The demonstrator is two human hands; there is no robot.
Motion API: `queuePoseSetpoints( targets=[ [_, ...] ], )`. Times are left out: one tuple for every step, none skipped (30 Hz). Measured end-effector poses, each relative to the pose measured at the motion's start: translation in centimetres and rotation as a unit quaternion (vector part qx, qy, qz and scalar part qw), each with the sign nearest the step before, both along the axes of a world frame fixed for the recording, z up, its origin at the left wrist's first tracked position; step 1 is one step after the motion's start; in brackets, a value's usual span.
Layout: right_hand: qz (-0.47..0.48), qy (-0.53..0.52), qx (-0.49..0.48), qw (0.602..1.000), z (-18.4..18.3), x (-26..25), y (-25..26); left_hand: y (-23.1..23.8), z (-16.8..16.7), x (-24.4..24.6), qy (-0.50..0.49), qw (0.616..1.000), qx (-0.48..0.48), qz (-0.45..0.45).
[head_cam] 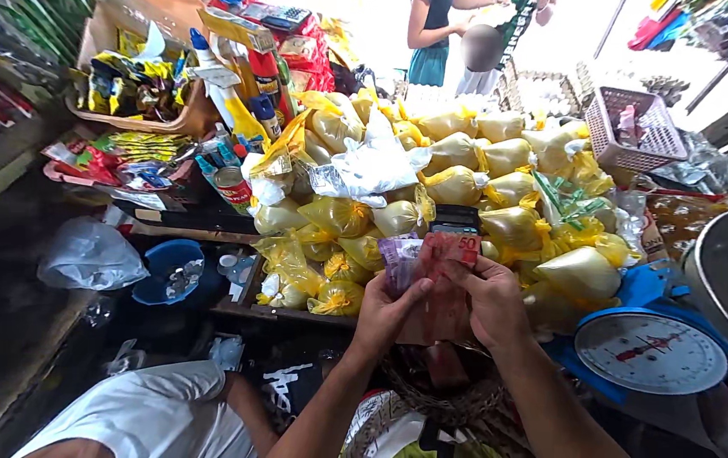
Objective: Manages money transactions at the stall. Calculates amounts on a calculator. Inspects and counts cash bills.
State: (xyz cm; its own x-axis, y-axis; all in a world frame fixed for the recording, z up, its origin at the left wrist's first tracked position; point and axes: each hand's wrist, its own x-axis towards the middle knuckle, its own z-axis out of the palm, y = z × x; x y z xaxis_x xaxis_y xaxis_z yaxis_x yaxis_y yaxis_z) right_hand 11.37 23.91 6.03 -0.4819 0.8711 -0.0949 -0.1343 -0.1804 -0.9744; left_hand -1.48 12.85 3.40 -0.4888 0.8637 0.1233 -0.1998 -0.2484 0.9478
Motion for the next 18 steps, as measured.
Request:
queuePoseSetpoints(
  targets=[
    [0.001,-0.003,0.001,1.000,0.0,-0.2,-0.2,0.0,0.1,0.2,-0.003,1.000,-0.008,-0.020],
    [0.005,-0.009,0.006,1.000,0.0,-0.3,-0.4,0.0,0.1,0.4,-0.006,0.999,-0.022,-0.033],
    [0.013,-0.020,0.023,0.999,0.1,-0.4,-0.5,0.0,0.1,0.5,-0.008,0.998,-0.044,-0.041],
    [0.024,-0.040,0.056,0.997,0.2,-0.4,-0.6,-0.1,0.1,0.4,-0.006,0.997,-0.064,-0.044],
    [0.039,-0.070,0.105,0.991,0.4,0.0,-0.6,-0.3,-0.1,0.0,0.000,0.996,-0.080,-0.045],
    [0.055,-0.104,0.165,0.979,0.9,0.6,-0.6,-0.8,-0.1,-0.4,0.001,0.995,-0.088,-0.044],
    [0.071,-0.137,0.220,0.963,1.7,1.4,-0.8,-1.5,0.0,-1.0,-0.002,0.996,-0.082,-0.037],
    [0.095,-0.169,0.262,0.945,2.5,2.5,-1.2,-2.3,0.3,-1.7,-0.009,0.997,-0.072,-0.020],
    [0.126,-0.202,0.292,0.926,3.0,3.6,-1.8,-3.1,0.6,-2.4,-0.021,0.998,-0.058,0.000],
    [0.175,-0.246,0.315,0.900,3.1,4.7,-2.5,-3.9,0.8,-3.1,-0.036,0.999,-0.034,0.016],
    [0.242,-0.316,0.331,0.856,2.8,5.7,-3.3,-4.6,0.8,-4.0,-0.048,0.999,0.000,0.022],
    [0.313,-0.405,0.336,0.791,2.3,6.3,-4.2,-5.1,0.6,-4.8,-0.059,0.997,0.031,0.037],
    [0.368,-0.494,0.333,0.714,1.7,6.4,-5.2,-5.6,0.3,-5.3,-0.067,0.995,0.049,0.060],
    [0.393,-0.573,0.325,0.642,0.8,6.0,-6.1,-6.0,-0.2,-5.7,-0.071,0.992,0.051,0.090],
    [0.393,-0.633,0.314,0.588,-0.4,5.5,-6.8,-6.4,-0.8,-5.8,-0.075,0.989,0.041,0.121],
    [0.380,-0.673,0.302,0.558,-1.7,5.1,-7.1,-6.7,-1.2,-5.7,-0.081,0.986,0.031,0.140],
    [0.361,-0.693,0.295,0.550,-2.9,4.8,-7.2,-6.9,-1.6,-5.3,-0.094,0.984,0.022,0.153],
    [0.341,-0.698,0.293,0.558,-3.8,4.5,-7.1,-6.9,-1.9,-4.9,-0.109,0.982,0.018,0.151]
  ],
)
